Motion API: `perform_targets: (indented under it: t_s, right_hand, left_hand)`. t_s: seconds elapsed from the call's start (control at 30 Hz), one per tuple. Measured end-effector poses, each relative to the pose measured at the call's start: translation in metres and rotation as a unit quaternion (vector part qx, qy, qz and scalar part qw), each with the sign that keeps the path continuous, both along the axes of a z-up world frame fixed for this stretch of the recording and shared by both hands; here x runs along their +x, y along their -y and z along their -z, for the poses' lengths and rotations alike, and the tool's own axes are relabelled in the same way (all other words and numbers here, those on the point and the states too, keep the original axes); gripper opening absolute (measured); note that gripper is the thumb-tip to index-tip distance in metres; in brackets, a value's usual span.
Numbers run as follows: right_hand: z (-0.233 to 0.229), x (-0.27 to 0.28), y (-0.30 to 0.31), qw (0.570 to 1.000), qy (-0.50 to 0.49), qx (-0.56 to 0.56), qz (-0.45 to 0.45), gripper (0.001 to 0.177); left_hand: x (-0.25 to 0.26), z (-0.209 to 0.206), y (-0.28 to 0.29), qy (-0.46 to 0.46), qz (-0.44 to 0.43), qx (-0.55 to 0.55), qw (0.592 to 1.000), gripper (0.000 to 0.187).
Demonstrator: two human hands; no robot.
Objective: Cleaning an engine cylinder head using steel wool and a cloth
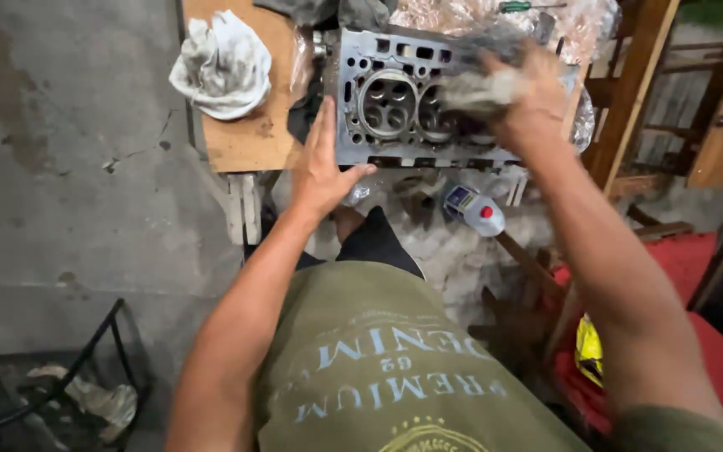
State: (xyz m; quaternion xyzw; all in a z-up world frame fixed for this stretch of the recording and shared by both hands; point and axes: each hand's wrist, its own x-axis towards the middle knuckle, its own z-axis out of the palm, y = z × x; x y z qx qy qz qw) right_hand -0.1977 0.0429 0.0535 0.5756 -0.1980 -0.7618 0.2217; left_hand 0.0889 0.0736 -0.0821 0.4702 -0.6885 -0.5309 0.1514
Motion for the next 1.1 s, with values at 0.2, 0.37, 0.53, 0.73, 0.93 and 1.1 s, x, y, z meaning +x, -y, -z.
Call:
perform_targets:
  t_s: [0.2, 0.37, 0.53, 0.73, 0.93, 1.1]
  right_hand:
    - [-0.017, 0.098, 0.029, -0.094, 0.489, -0.455, 0.738, 0.031]
    - [-0.006, 0.066, 0.018, 0.59, 0.527, -0.283, 0.542, 0.058]
    - [0.013, 0.031, -0.013, 0.637, 0.599, -0.353, 0.334, 0.057]
    - [0.033, 0.041, 0.002, 0.54, 0.743, -0.311, 0.244, 0.062]
    - [-0.025, -0.077, -0.07, 0.503, 0.606, -0.426, 0.445, 0.066]
    - [-0.032, -0.057, -0.074, 0.452, 0.673, -0.395, 0.431, 0.095]
  left_hand:
    - [0.005, 0.015, -0.002, -0.031, -0.017, -0.019, 0.999, 0.121]
    - [0.009, 0.0, -0.002, -0.024, -0.014, -0.015, 1.0, 0.118]
    - [0.009, 0.013, -0.008, -0.03, -0.012, -0.019, 0.999, 0.119]
    - [0.014, 0.025, 0.001, -0.056, -0.021, -0.106, 0.993, 0.115]
    - [0.004, 0.007, -0.004, 0.003, -0.009, -0.043, 0.999, 0.119]
    - [0.005, -0.035, 0.046, 0.025, 0.049, 0.023, 0.998, 0.139]
